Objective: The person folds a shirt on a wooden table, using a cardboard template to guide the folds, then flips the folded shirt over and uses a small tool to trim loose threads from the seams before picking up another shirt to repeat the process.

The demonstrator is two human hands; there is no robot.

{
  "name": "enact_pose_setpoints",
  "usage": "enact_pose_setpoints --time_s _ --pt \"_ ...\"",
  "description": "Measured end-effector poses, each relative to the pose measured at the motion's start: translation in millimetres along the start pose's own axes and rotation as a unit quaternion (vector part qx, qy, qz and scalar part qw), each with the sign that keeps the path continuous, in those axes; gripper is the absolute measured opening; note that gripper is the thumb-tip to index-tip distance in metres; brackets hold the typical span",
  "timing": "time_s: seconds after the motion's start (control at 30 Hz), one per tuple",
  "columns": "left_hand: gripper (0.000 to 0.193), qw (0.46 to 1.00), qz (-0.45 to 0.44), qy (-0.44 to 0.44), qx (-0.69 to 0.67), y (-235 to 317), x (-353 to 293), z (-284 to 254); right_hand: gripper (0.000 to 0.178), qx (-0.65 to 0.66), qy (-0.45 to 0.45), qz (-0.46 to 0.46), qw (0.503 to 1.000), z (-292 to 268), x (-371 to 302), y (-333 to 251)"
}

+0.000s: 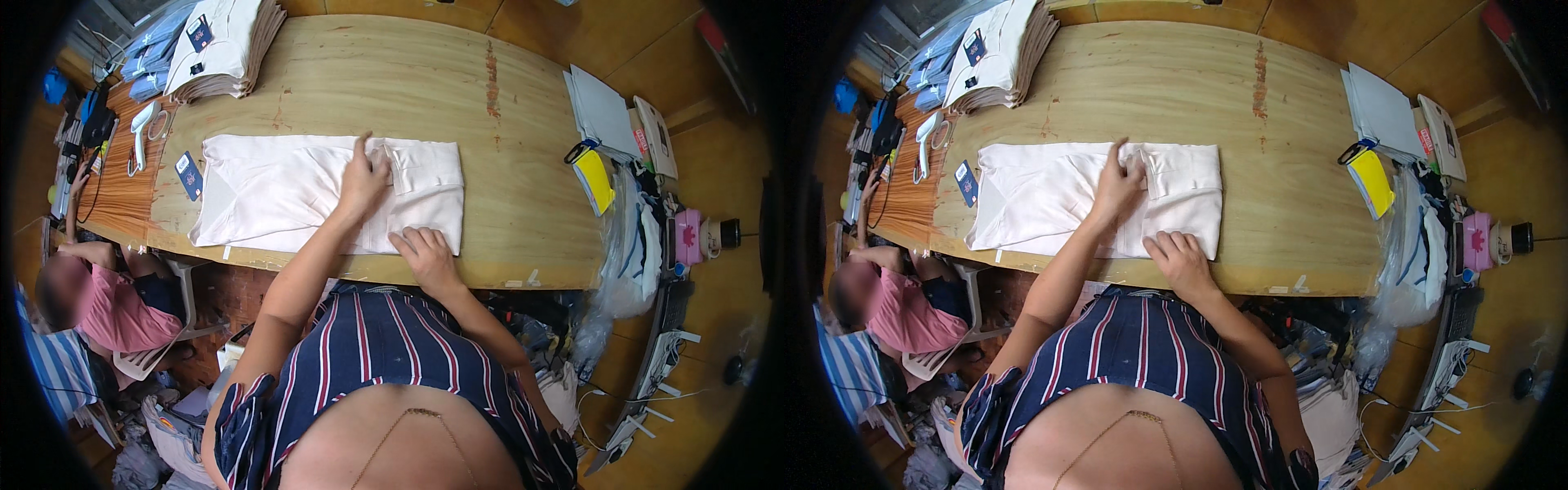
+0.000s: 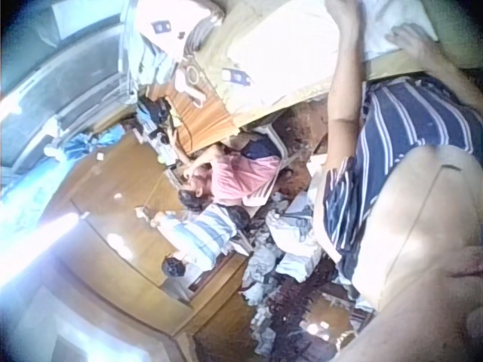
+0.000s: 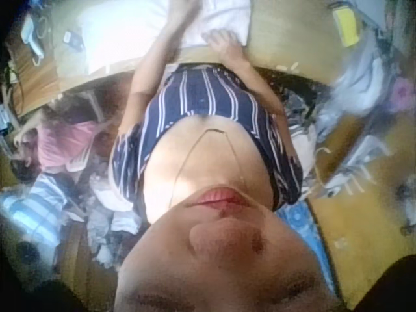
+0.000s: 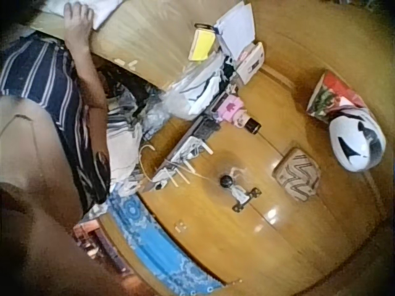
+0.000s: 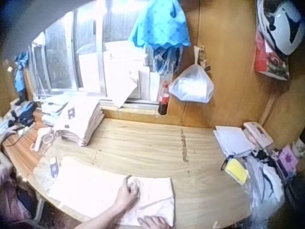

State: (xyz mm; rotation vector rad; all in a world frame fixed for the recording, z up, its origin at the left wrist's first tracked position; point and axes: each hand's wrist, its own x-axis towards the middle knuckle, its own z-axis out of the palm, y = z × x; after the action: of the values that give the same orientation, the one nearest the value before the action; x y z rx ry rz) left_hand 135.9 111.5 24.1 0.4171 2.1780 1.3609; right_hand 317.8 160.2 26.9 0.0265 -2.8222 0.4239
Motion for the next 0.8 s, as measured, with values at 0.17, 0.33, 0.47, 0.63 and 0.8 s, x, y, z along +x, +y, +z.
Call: enact_pose_setpoints --time_s 0.17,0.33,0.47,0.63,0.8 --pt "0.041 0.930 0.281 0.053 0.231 8.5 4.8 -25.9 0.033 -0.013 0.057 0.004 0.998 -5.8 -2.2 -0.3" --pt "0.030 0.884 0.346 -0.082 0.305 4.7 37.4 -20.6 0.030 0.028 0.086 -0.004 0.996 -4.2 4.5 -0.9" --pt "0.024 0.967 0.234 -0.081 0.067 -2.6 68.7 -20.9 0.025 0.032 0.134 -0.052 0.989 -3.1 8.1 -1.4" --pt "0.031 0.982 0.143 -0.117 0.036 -7.2 74.1 -34.8 0.015 0.030 0.047 -0.077 0.995 8.5 10.5 -3.8" --pt "0.033 0.864 0.378 0.119 0.310 14.4 32.7 -51.0 0.008 0.197 0.153 0.027 0.968 -24.1 26.3 26.0"
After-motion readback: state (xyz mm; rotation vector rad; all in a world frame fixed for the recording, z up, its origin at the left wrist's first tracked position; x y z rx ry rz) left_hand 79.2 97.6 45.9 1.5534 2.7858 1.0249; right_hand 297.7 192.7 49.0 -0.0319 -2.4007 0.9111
